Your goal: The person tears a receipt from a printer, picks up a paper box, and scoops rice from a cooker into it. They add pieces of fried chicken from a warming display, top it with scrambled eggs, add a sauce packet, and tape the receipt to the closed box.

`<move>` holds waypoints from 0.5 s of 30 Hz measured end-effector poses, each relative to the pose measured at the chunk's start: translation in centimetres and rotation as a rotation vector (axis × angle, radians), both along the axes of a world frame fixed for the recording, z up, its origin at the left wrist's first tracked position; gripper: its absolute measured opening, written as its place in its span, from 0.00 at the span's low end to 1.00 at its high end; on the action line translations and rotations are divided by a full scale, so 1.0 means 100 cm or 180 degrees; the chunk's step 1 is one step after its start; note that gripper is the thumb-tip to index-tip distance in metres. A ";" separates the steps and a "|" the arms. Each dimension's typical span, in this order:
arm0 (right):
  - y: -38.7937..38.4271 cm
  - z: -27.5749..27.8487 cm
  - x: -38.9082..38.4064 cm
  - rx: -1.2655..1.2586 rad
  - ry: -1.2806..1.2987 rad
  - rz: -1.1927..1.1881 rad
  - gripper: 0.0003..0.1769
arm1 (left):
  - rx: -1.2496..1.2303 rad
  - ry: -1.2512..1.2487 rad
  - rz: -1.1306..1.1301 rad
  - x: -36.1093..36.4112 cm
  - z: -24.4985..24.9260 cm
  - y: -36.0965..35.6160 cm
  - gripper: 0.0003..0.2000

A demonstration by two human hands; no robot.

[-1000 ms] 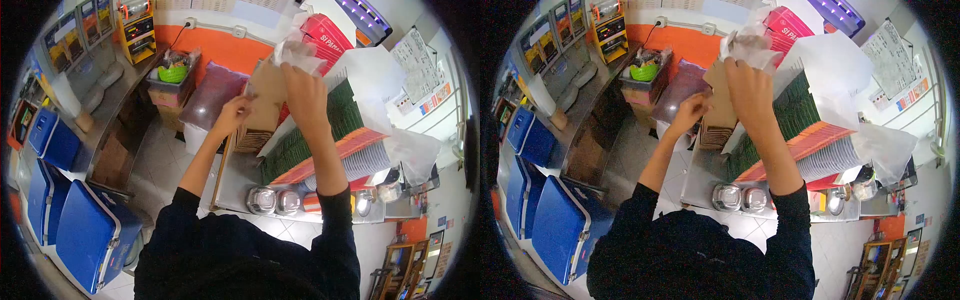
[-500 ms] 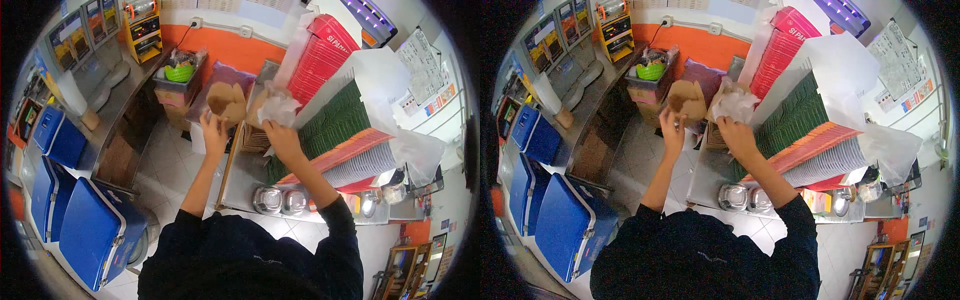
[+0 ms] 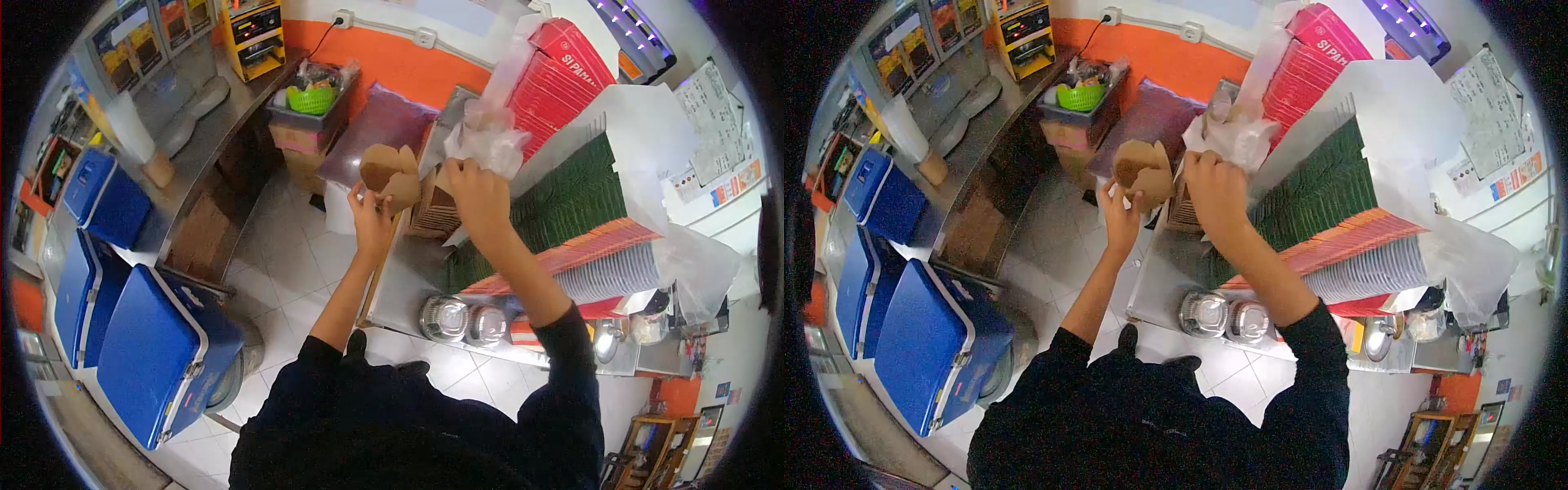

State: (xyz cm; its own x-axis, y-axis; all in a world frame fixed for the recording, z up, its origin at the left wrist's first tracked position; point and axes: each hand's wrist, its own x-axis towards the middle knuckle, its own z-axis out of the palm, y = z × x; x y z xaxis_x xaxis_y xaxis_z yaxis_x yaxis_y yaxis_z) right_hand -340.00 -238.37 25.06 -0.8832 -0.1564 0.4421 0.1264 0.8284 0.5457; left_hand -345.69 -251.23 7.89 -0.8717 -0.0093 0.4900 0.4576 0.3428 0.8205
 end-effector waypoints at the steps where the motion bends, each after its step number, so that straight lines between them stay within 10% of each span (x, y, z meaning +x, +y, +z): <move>1: -0.002 -0.002 -0.004 -0.0019 -0.0018 0.0026 0.04 | -0.0019 -0.0018 0.0026 0.001 -0.001 -0.001 0.07; 15: 0.024 -0.011 -0.014 -0.0592 -0.0947 0.0351 0.09 | 0.0378 -0.0286 -0.0189 -0.003 -0.020 -0.001 0.12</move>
